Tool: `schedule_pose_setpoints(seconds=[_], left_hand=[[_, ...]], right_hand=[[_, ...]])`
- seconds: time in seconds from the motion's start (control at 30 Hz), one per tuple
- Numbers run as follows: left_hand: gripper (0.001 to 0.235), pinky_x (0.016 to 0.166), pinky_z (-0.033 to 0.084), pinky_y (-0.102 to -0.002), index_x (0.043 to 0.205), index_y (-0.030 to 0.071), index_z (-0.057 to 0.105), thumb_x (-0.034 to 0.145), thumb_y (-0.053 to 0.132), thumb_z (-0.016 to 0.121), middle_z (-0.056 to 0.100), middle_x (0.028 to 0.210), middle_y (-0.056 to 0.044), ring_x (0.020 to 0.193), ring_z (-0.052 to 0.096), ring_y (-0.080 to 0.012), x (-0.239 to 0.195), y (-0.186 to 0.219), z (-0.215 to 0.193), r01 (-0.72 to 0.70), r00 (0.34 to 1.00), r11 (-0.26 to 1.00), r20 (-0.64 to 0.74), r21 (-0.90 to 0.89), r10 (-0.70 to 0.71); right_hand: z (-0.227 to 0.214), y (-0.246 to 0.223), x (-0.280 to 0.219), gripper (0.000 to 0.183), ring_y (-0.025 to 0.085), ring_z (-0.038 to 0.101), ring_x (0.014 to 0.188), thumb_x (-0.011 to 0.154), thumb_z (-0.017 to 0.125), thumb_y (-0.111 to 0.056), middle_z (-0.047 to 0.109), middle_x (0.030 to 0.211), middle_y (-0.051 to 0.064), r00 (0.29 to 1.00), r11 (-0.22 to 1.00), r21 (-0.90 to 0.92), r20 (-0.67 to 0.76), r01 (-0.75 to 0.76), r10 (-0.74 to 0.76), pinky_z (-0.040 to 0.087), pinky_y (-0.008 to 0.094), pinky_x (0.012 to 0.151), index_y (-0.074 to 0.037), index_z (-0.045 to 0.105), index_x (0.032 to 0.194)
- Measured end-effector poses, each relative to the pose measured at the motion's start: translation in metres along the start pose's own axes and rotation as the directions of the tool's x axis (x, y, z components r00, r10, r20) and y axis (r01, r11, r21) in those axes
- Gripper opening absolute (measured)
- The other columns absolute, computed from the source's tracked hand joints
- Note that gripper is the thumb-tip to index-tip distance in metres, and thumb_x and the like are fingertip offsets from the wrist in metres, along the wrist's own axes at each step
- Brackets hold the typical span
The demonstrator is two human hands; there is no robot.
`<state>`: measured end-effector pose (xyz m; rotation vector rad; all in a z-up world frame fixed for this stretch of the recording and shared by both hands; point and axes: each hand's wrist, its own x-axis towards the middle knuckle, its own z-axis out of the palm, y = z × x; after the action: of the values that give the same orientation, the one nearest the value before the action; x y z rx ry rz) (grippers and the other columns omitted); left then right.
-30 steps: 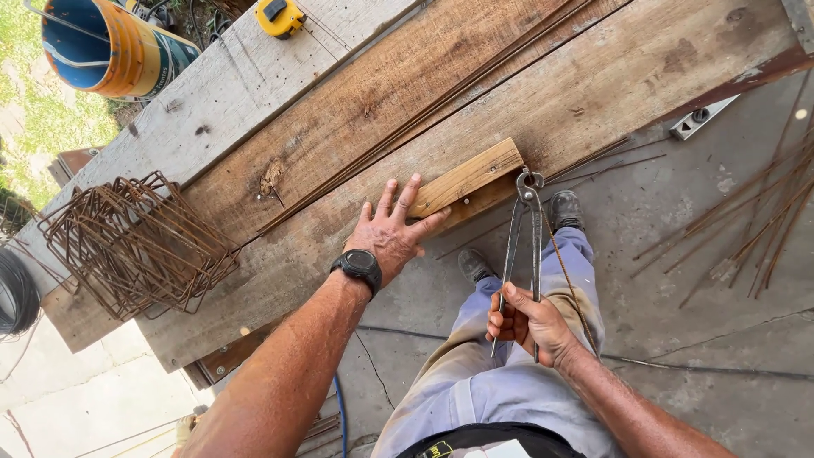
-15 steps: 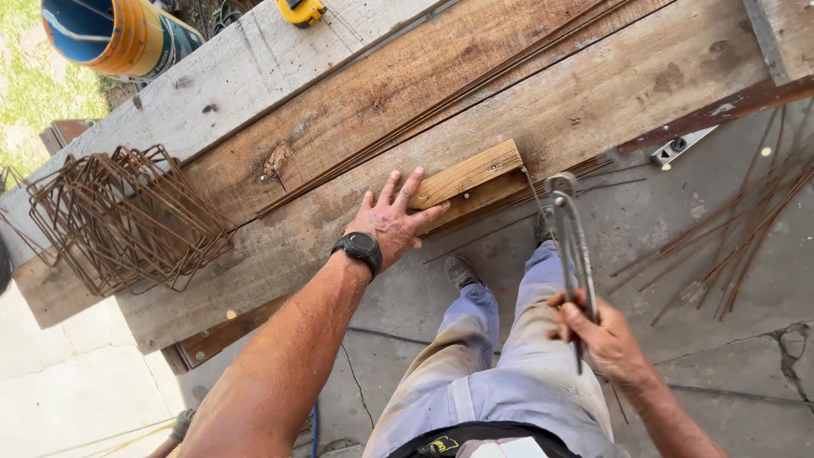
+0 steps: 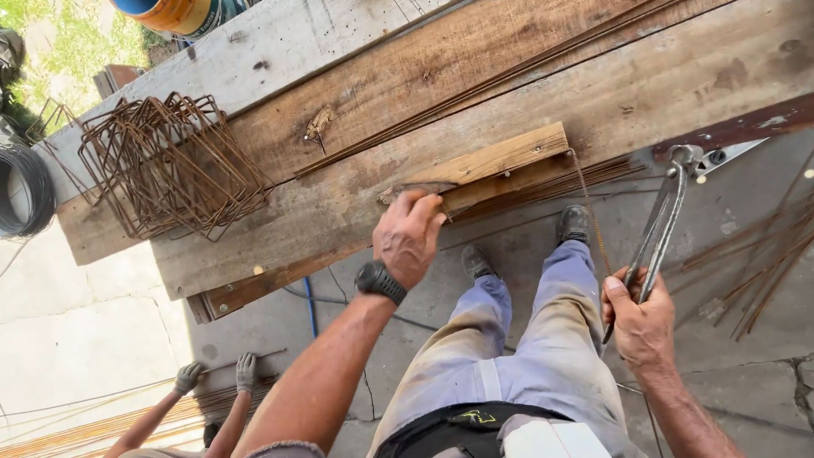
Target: The person uses a metal bending tool to bend thin metal rods into rectangular shapes on a wooden workbench. They repeatedly position the rods against a wooden jig, apply pressure with the tool to form the bends, and place the finished pieces onto a pile.
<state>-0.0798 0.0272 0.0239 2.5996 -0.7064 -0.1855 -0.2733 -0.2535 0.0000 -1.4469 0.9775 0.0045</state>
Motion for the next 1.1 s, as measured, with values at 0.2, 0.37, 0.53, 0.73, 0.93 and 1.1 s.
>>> schedule_pose_setpoints(seconds=[0.2, 0.37, 0.53, 0.73, 0.93, 1.1], left_hand=[[0.036, 0.070, 0.056, -0.033, 0.106, 0.014, 0.071, 0.088, 0.043, 0.062, 0.077, 0.098, -0.004, 0.082, 0.072, -0.0165, -0.012, 0.011, 0.026, 0.729, 0.622, 0.385, 0.313, -0.566, -0.718], [0.027, 0.063, 0.059, -0.028, 0.099, 0.006, 0.069, 0.087, 0.029, 0.074, 0.075, 0.097, -0.010, 0.079, 0.074, -0.0175, 0.006, 0.017, 0.065, 0.639, 0.470, -0.079, 0.471, -0.765, -0.747], [0.011, 0.052, 0.052, -0.024, 0.092, 0.006, 0.072, 0.089, 0.017, 0.076, 0.074, 0.079, -0.011, 0.061, 0.068, -0.0151, 0.008, 0.016, 0.069, 0.416, 0.452, -0.220, 0.411, -0.882, -0.792], [0.003, 0.058, 0.059, -0.031, 0.093, 0.012, 0.065, 0.093, 0.014, 0.067, 0.076, 0.085, -0.012, 0.071, 0.074, -0.0227, -0.001, 0.022, 0.011, 0.397, 0.656, -0.188, 0.421, -0.898, -0.627], [0.016, 0.096, 0.054, -0.035, 0.095, 0.013, 0.069, 0.084, 0.023, 0.066, 0.076, 0.115, -0.011, 0.106, 0.070, -0.0193, -0.030, 0.002, -0.014, 0.778, 0.627, -0.038, 0.779, -0.627, 0.000], [0.031, 0.083, 0.054, -0.030, 0.114, 0.012, 0.067, 0.094, 0.034, 0.060, 0.075, 0.113, -0.008, 0.102, 0.071, -0.0179, -0.010, 0.037, 0.013, 0.761, 0.630, -0.140, 0.773, -0.634, -0.075]], right_hand=[[-0.001, -0.015, -0.002, 0.009, 0.016, 0.050, 0.056, 0.100, 0.060, -0.007, 0.057, 0.077, 0.010, 1.000, 1.000, 0.015, 0.011, -0.020, 0.019, 0.042, 0.029, 0.047, -0.007, 0.052, 0.104], [-0.003, -0.019, 0.001, 0.007, 0.016, 0.051, 0.057, 0.100, 0.061, -0.008, 0.058, 0.076, 0.010, 0.999, 0.999, -0.009, 0.032, -0.035, 0.035, 0.043, 0.029, 0.049, -0.007, 0.054, 0.101], [-0.002, -0.023, 0.008, 0.007, 0.017, 0.051, 0.057, 0.101, 0.060, -0.010, 0.059, 0.077, 0.011, 0.998, 1.000, 0.011, 0.056, -0.003, 0.003, 0.044, 0.029, 0.049, -0.007, 0.054, 0.104], [-0.006, -0.054, 0.021, 0.006, 0.020, 0.051, 0.058, 0.100, 0.059, -0.006, 0.059, 0.077, 0.013, 0.993, 0.997, -0.061, 0.106, 0.057, -0.050, 0.044, 0.030, 0.049, -0.003, 0.054, 0.103], [-0.050, -0.114, 0.067, 0.012, 0.024, 0.056, 0.061, 0.100, 0.058, -0.011, 0.063, 0.076, 0.013, 0.918, 0.840, -0.507, 0.395, 0.193, 0.027, 0.050, 0.036, 0.054, 0.001, 0.061, 0.100], [-0.027, -0.175, 0.110, 0.018, 0.027, 0.071, 0.077, 0.093, 0.062, -0.028, 0.077, 0.081, 0.007, 0.878, 0.388, -0.842, 0.456, 0.375, 0.142, 0.052, 0.037, 0.075, -0.013, 0.068, 0.099]])
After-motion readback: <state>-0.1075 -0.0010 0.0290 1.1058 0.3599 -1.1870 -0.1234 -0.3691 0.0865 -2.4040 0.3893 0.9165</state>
